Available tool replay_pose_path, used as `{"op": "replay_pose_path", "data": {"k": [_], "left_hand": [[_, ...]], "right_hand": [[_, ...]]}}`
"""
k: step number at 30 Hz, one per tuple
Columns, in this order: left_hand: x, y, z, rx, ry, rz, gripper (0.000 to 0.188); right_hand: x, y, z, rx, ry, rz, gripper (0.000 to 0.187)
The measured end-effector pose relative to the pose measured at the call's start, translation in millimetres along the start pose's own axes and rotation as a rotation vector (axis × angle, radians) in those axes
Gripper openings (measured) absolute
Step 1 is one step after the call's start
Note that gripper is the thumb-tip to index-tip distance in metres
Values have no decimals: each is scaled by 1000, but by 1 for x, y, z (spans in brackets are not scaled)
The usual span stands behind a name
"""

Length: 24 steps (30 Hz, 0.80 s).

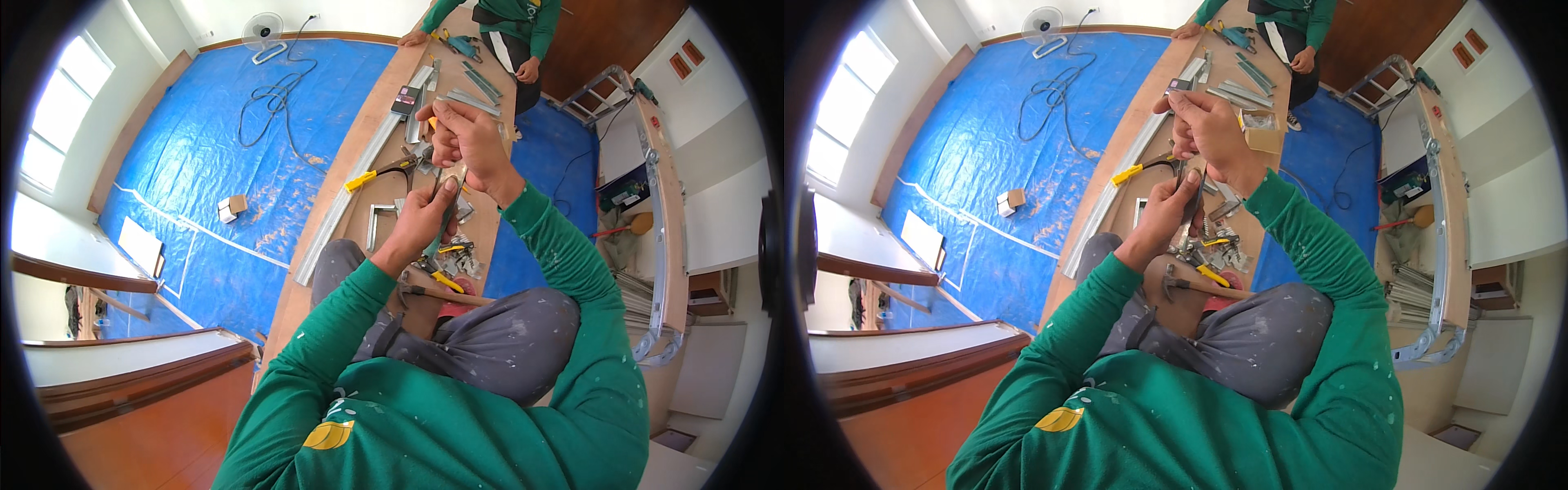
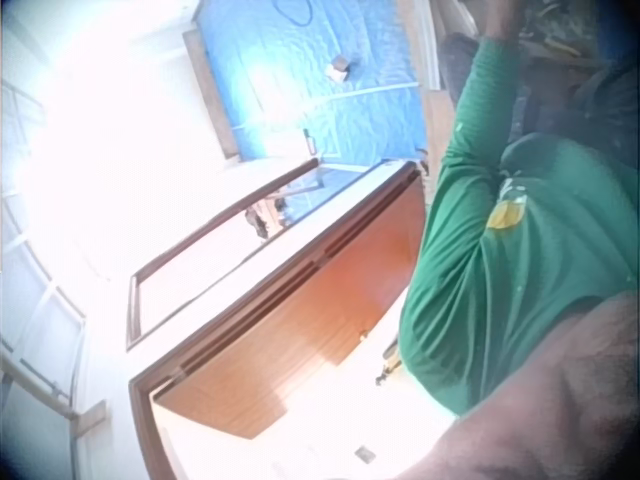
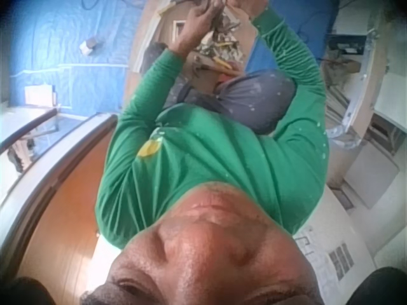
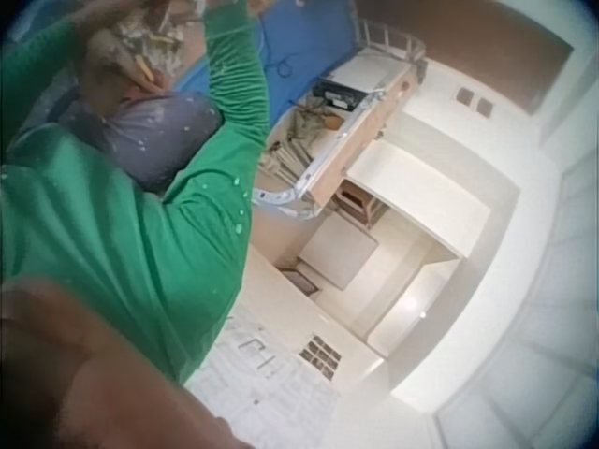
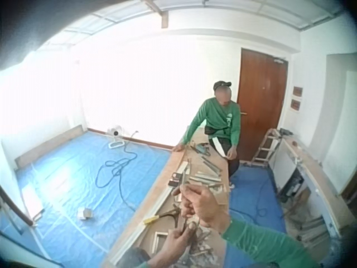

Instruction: The person sits on the floor and assembles small metal frame pieces using a pencil, a square ruler, and pliers. They mark measurements, cut metal strips, and join components into frame shapes.

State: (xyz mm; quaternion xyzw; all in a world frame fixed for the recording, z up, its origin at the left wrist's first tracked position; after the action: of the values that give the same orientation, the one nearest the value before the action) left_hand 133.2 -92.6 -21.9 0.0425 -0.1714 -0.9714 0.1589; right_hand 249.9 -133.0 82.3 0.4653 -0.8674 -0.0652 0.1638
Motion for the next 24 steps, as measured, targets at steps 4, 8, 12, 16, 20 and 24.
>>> {"op": "replay_pose_path", "data": {"k": [4,8,12,16,20,24], "left_hand": [[1,0,-4,-1,-21,-25,55],[2,1,-5,-10,-47,-52,54],[4,2,-4,23,-46,-32,56],[4,10,0,58,-53,-14,54],[16,3,29,-195,-61,1,49],[21,-15,59,-348,7,-31,42]], "right_hand": [[2,1,0,37,-1,30,36],[3,1,2,72,10,12,37],[6,6,1,121,10,36,38],[5,2,0,70,31,9,36],[14,4,-16,-99,-27,-141,34],[19,2,-18,-293,-55,-389,49]]}}
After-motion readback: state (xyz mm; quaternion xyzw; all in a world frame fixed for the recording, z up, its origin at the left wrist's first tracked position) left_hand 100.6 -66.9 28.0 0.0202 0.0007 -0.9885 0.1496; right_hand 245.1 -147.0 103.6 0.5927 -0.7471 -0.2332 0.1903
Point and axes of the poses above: each hand's wrist, its own x-axis away from the middle knuckle, its own y-axis out of the palm, z = x × y, the point moved 3 cm from there along -x, towards the middle knuckle, and after that the axes turned 12 degrees about y, right-handed, at the moved point
